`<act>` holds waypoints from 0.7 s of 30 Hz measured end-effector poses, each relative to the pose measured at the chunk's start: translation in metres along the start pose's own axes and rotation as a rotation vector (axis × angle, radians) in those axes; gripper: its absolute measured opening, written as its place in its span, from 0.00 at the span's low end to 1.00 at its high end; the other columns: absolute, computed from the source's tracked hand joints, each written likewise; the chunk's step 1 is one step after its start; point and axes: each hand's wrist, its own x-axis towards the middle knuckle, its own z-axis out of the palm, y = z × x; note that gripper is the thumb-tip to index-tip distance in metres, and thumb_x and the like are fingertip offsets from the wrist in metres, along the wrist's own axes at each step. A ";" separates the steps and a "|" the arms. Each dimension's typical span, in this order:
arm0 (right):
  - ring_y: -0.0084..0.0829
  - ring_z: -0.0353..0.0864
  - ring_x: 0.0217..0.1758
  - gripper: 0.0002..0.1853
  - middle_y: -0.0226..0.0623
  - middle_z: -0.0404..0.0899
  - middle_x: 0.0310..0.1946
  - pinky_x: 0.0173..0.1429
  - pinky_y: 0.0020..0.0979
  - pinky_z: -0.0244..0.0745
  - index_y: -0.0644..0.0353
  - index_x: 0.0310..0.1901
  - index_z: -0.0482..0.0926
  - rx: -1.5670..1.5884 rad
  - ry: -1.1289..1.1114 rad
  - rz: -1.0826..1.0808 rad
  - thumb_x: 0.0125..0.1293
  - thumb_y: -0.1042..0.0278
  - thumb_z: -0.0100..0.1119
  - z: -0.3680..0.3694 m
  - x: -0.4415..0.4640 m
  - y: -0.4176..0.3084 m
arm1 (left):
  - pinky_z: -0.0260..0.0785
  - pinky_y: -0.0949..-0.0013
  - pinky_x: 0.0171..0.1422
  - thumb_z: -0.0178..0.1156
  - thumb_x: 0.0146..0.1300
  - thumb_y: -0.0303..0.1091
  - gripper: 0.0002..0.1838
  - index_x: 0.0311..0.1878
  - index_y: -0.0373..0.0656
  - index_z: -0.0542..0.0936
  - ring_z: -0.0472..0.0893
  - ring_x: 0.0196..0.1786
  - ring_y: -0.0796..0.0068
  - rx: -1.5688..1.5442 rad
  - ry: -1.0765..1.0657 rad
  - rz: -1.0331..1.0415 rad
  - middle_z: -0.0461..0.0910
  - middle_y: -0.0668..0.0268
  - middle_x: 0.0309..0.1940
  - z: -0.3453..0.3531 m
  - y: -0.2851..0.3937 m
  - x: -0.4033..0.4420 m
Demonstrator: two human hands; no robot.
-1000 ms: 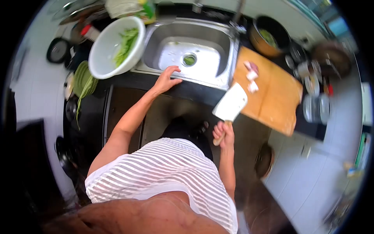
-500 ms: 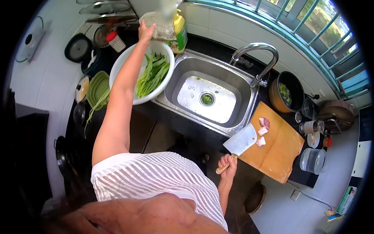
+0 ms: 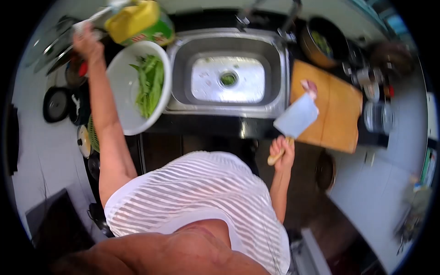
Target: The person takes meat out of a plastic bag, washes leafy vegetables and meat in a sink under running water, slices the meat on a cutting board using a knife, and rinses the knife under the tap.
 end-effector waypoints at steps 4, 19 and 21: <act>0.21 0.56 0.19 0.06 0.30 0.57 0.20 0.21 0.22 0.54 0.56 0.36 0.61 0.037 -0.014 -0.117 0.58 0.73 0.46 -0.017 -0.011 -0.026 | 0.67 0.69 0.51 0.59 0.48 0.22 0.15 0.42 0.35 0.73 0.74 0.45 0.69 0.475 -0.431 0.420 0.73 0.56 0.46 0.008 0.095 -0.115; 0.20 0.57 0.19 0.06 0.29 0.57 0.20 0.22 0.21 0.55 0.56 0.35 0.61 0.040 -0.043 -0.116 0.57 0.74 0.45 -0.086 -0.067 -0.086 | 0.59 0.65 0.47 0.53 0.43 0.32 0.04 0.25 0.48 0.69 0.71 0.40 0.71 0.223 -1.317 0.405 0.70 0.70 0.27 0.083 0.113 -0.554; 0.20 0.56 0.19 0.06 0.29 0.57 0.19 0.21 0.21 0.55 0.56 0.36 0.62 0.036 -0.033 -0.070 0.57 0.75 0.46 -0.093 -0.070 -0.086 | 0.60 0.64 0.42 0.54 0.40 0.29 0.05 0.24 0.47 0.71 0.71 0.36 0.67 0.257 -1.308 0.357 0.70 0.68 0.25 0.054 0.106 -0.538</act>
